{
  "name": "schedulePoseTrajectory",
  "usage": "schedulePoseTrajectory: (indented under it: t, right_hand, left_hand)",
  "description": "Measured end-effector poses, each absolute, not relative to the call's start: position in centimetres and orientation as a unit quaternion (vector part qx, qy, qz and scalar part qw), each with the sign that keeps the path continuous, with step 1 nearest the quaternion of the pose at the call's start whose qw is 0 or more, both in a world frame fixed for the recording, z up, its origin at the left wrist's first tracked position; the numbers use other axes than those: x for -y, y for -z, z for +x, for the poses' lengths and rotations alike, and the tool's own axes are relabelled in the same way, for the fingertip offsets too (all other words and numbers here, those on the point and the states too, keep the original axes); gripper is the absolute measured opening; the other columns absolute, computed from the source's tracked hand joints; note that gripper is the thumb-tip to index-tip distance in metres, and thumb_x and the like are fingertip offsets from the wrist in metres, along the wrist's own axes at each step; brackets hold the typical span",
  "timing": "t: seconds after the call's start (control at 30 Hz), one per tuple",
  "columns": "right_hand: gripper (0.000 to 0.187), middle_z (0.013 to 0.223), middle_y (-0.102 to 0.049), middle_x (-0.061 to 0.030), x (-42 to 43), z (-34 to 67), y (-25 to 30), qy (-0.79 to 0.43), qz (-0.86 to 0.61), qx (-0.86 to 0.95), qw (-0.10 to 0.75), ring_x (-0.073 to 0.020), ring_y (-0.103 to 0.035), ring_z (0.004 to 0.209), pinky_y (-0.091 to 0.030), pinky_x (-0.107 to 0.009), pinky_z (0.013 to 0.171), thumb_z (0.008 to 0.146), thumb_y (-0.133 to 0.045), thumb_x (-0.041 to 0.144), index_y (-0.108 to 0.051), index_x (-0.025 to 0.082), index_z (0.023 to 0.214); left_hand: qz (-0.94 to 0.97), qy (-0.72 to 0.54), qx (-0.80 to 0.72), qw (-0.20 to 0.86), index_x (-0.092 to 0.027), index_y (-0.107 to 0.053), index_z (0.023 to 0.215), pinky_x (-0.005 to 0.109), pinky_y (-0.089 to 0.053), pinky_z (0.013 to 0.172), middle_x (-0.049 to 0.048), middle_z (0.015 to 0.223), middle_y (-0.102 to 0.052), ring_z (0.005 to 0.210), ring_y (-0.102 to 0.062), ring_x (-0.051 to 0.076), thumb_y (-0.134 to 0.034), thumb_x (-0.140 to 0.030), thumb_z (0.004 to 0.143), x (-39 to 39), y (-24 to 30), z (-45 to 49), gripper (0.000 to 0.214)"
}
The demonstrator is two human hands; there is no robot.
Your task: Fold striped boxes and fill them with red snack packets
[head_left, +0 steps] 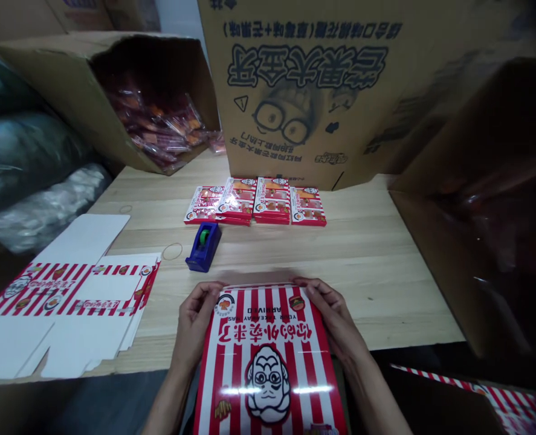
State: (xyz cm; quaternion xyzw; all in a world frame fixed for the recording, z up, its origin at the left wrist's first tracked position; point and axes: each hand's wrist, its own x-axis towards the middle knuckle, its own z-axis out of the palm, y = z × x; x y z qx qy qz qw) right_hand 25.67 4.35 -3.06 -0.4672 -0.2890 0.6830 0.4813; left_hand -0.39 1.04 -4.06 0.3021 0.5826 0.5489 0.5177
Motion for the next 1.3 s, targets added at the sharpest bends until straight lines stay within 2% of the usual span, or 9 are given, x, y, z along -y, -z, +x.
schedulePoseTrajectory:
  t: [0.1, 0.2, 0.27, 0.43, 0.67, 0.9, 1.2, 1.3]
  right_hand:
    - [0.035, 0.106, -0.081, -0.0050, -4.2, 25.6, 3.2, -0.676, -0.472, 0.284, 0.488, -0.0181, -0.072, 0.077, -0.057, -0.028, 0.069, 0.072, -0.091, 0.053, -0.081, 0.026, 0.093]
    - [0.040, 0.086, -0.081, -0.0040, -4.7, 25.1, 3.5, -0.679, -0.477, 0.280, 0.482, -0.0176, -0.070, 0.064, -0.055, -0.028, 0.061, 0.068, -0.092, 0.056, -0.082, 0.024, 0.090]
    - [0.043, 0.079, -0.080, -0.0040, -5.0, 24.9, 3.8, -0.677, -0.481, 0.289, 0.475, -0.0188, -0.070, 0.062, -0.055, -0.029, 0.059, 0.067, -0.092, 0.057, -0.082, 0.023, 0.091]
    - [0.043, 0.070, -0.077, -0.0020, -5.3, 24.7, 4.1, -0.678, -0.474, 0.302, 0.473, -0.0180, -0.068, 0.056, -0.055, -0.029, 0.056, 0.068, -0.091, 0.058, -0.080, 0.022, 0.089]
    - [0.042, 0.065, -0.075, -0.0004, -5.0, 24.4, 3.5, -0.685, -0.459, 0.299, 0.481, -0.0154, -0.065, 0.051, -0.053, -0.027, 0.055, 0.067, -0.092, 0.059, -0.078, 0.022, 0.082]
    - [0.044, 0.082, -0.081, -0.0048, -4.5, 24.4, 3.1, -0.670, -0.479, 0.297, 0.483, -0.0199, -0.070, 0.059, -0.056, -0.030, 0.055, 0.065, -0.092, 0.059, -0.081, 0.023, 0.088]
    - [0.035, 0.066, -0.077, -0.0010, -5.5, 24.3, 4.5, -0.705, -0.450, 0.260, 0.483, -0.0161, -0.068, 0.053, -0.054, -0.027, 0.056, 0.069, -0.093, 0.052, -0.079, 0.022, 0.080]
    - [0.036, 0.067, -0.077, -0.0016, -6.2, 24.2, 4.7, -0.700, -0.453, 0.259, 0.488, -0.0160, -0.068, 0.054, -0.054, -0.026, 0.055, 0.064, -0.096, 0.048, -0.080, 0.021, 0.081]
  left_hand:
    - [0.281, -0.561, -0.574, 0.526, -0.019, -0.071, 0.093, 0.021, -0.052, 0.068, 0.0025, 0.105, -0.075, 0.079, -0.067, 0.015, -0.086, -0.046, 0.078, -1.1, 3.7, -0.2, 0.034]
    - [0.248, -0.571, -0.540, 0.567, -0.020, -0.070, 0.095, 0.023, -0.055, 0.071, 0.0026, 0.108, -0.076, 0.081, -0.070, 0.015, -0.089, -0.045, 0.076, -1.0, 3.2, -0.1, 0.037]
    - [0.231, -0.560, -0.517, 0.605, -0.020, -0.069, 0.100, 0.026, -0.058, 0.072, 0.0036, 0.108, -0.076, 0.079, -0.071, 0.016, -0.088, -0.045, 0.077, -0.8, 2.7, -0.1, 0.039]
    - [0.294, -0.490, -0.522, 0.633, -0.020, -0.065, 0.119, 0.029, -0.058, 0.060, 0.0053, 0.089, -0.077, 0.064, -0.071, 0.019, -0.085, -0.048, 0.080, -0.7, 1.7, -0.1, 0.052]
    - [0.316, -0.486, -0.538, 0.612, -0.020, -0.068, 0.110, 0.028, -0.056, 0.058, 0.0034, 0.080, -0.076, 0.061, -0.070, 0.019, -0.088, -0.050, 0.075, -1.5, 2.0, 0.0, 0.050]
    - [0.315, -0.484, -0.537, 0.614, -0.020, -0.068, 0.109, 0.029, -0.057, 0.059, 0.0033, 0.079, -0.076, 0.061, -0.070, 0.020, -0.087, -0.051, 0.076, -1.3, 1.9, 0.2, 0.050]
    - [0.333, -0.466, -0.531, 0.624, -0.021, -0.065, 0.109, 0.027, -0.055, 0.059, 0.0015, 0.078, -0.076, 0.060, -0.069, 0.018, -0.083, -0.053, 0.080, -1.5, 2.3, -0.2, 0.046]
    - [0.348, -0.471, -0.535, 0.609, -0.019, -0.066, 0.108, 0.025, -0.054, 0.059, 0.0027, 0.078, -0.075, 0.061, -0.069, 0.017, -0.082, -0.052, 0.082, -2.2, 2.6, -0.3, 0.045]
